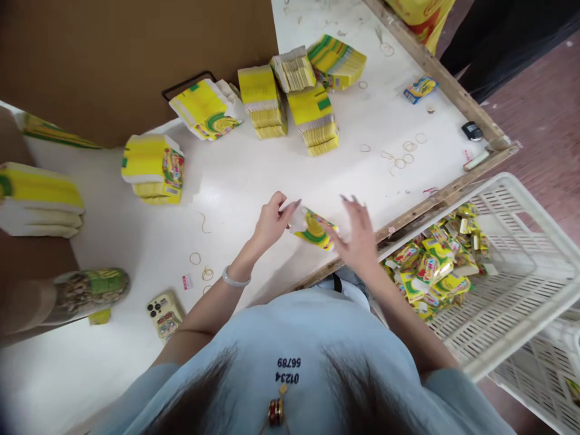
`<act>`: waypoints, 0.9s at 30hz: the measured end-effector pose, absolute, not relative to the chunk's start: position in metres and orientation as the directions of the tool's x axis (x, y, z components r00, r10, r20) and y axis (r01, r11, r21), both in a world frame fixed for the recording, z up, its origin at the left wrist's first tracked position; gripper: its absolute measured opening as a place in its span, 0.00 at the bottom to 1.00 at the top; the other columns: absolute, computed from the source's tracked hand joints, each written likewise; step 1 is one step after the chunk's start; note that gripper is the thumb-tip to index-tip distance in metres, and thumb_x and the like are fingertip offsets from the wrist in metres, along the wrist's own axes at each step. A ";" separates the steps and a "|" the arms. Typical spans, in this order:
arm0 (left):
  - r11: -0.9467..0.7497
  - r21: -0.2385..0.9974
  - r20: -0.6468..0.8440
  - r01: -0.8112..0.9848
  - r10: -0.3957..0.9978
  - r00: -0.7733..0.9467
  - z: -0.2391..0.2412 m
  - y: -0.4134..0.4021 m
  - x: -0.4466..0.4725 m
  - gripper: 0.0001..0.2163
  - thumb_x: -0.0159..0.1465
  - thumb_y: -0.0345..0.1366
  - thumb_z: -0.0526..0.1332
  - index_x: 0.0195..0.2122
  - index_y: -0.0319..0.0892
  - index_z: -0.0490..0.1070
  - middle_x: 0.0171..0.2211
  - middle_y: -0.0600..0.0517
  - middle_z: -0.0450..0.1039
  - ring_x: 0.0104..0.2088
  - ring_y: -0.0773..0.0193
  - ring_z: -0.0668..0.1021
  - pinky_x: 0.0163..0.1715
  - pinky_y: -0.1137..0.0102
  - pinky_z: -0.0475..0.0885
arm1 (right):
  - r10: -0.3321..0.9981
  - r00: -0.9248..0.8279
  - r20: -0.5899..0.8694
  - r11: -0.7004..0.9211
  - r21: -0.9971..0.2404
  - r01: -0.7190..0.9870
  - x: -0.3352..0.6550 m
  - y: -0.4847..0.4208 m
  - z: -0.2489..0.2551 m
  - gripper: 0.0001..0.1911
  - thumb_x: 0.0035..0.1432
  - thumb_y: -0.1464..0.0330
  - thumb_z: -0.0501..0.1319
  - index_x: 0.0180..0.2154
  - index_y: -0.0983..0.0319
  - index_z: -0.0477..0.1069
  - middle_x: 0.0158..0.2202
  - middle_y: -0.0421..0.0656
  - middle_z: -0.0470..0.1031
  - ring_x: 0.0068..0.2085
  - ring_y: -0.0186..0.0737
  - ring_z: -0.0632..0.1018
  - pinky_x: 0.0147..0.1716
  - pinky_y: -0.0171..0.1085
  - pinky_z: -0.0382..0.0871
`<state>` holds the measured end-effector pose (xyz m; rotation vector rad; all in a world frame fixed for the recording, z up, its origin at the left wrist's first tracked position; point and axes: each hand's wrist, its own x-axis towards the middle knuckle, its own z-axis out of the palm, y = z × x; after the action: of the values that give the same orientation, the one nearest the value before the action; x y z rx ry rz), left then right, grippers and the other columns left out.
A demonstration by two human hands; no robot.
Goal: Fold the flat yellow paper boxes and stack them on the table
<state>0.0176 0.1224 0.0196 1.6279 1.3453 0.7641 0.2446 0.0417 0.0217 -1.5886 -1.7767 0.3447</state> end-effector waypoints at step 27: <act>0.152 0.984 -0.168 0.089 0.964 0.206 0.021 0.036 0.026 0.24 0.71 0.59 0.53 0.50 0.43 0.72 0.33 0.50 0.76 0.34 0.59 0.77 0.38 0.65 0.74 | 0.953 0.292 -0.075 -0.084 -0.996 0.018 0.157 0.039 0.030 0.16 0.66 0.51 0.61 0.38 0.56 0.65 0.22 0.33 0.68 0.23 0.34 0.70 0.22 0.33 0.65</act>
<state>0.0261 0.0360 0.0211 1.2352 1.1740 0.8993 0.1572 0.0387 0.0299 -1.4153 -0.9696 1.0290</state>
